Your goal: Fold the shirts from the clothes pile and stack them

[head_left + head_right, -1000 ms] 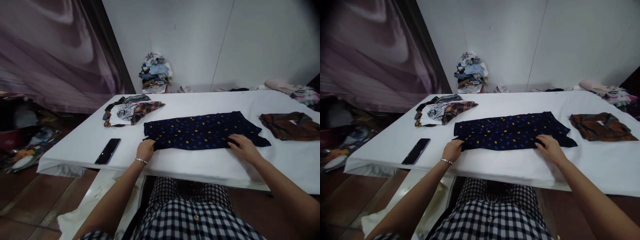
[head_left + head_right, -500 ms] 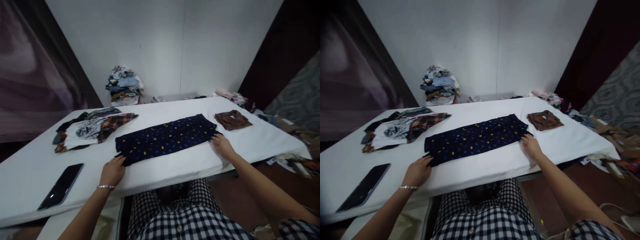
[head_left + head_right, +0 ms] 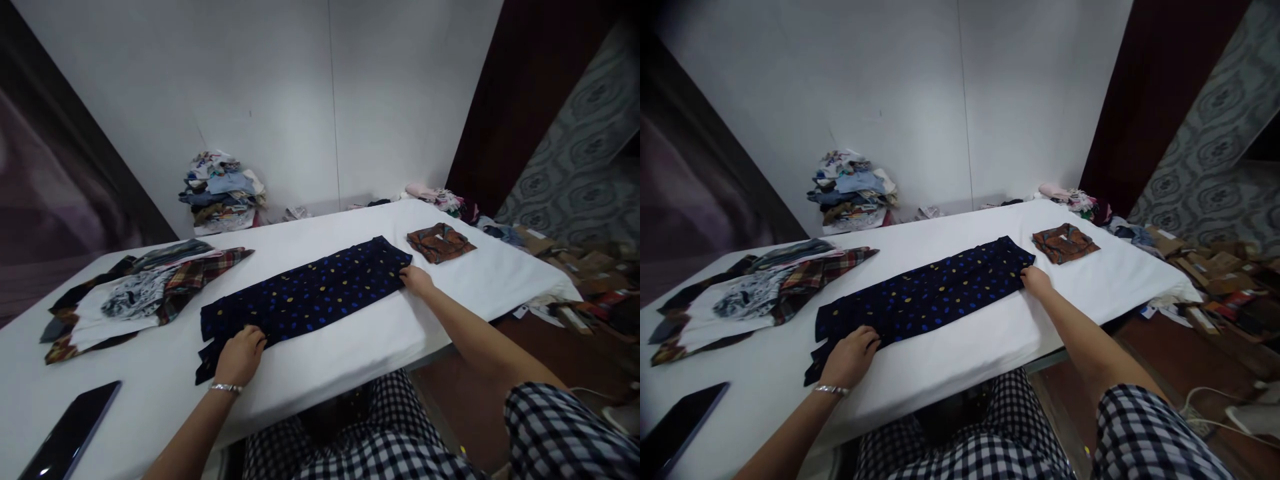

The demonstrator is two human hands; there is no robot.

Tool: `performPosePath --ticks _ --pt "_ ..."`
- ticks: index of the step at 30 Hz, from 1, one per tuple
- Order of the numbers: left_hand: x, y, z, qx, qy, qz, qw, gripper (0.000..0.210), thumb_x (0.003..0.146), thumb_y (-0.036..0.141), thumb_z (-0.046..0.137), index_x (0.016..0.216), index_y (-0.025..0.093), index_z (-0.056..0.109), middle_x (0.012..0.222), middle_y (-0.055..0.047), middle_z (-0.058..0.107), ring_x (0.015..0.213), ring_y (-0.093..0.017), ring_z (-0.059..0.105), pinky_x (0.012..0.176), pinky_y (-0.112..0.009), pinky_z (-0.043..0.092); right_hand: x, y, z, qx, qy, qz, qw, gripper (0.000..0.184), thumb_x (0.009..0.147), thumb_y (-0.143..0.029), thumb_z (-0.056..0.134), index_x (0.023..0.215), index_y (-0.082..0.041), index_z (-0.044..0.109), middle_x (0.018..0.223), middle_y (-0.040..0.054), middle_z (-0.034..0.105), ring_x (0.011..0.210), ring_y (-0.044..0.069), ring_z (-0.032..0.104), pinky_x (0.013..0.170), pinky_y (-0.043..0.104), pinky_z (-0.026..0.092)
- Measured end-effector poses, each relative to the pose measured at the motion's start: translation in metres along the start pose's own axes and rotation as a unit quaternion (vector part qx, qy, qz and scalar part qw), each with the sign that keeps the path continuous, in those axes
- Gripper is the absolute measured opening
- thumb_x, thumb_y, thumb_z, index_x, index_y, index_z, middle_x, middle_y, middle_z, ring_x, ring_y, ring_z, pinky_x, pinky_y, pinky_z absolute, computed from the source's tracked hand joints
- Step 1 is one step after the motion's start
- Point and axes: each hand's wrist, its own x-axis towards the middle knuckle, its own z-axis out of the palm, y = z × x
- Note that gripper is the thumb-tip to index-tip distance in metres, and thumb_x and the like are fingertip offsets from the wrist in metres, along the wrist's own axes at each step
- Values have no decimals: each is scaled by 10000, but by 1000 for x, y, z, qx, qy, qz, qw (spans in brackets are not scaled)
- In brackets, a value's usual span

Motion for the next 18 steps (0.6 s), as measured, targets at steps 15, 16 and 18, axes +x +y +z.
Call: performPosePath --ticks 15,16,18 --pt "10 -14 2 -13 -3 -18 1000 356 880 300 357 844 211 699 941 -62 684 840 -209 646 749 -341 502 41 -20 9 6 -3 -2 1000 269 907 -227 432 881 -168 693 983 107 656 879 214 631 687 265 437" --pt "9 -16 2 -28 2 -19 999 353 875 316 367 848 213 704 958 -61 687 858 -211 649 771 -344 509 39 -18 9 11 -6 -6 1000 269 906 -233 434 904 -174 697 1006 103 658 903 214 631 707 266 445" --pt "9 -21 2 -53 22 -30 998 351 865 359 389 864 219 711 1000 -54 692 906 -214 652 814 -347 520 36 -14 7 25 -8 -12 1000 270 908 -255 442 986 -194 694 1072 87 660 974 212 622 770 270 458"
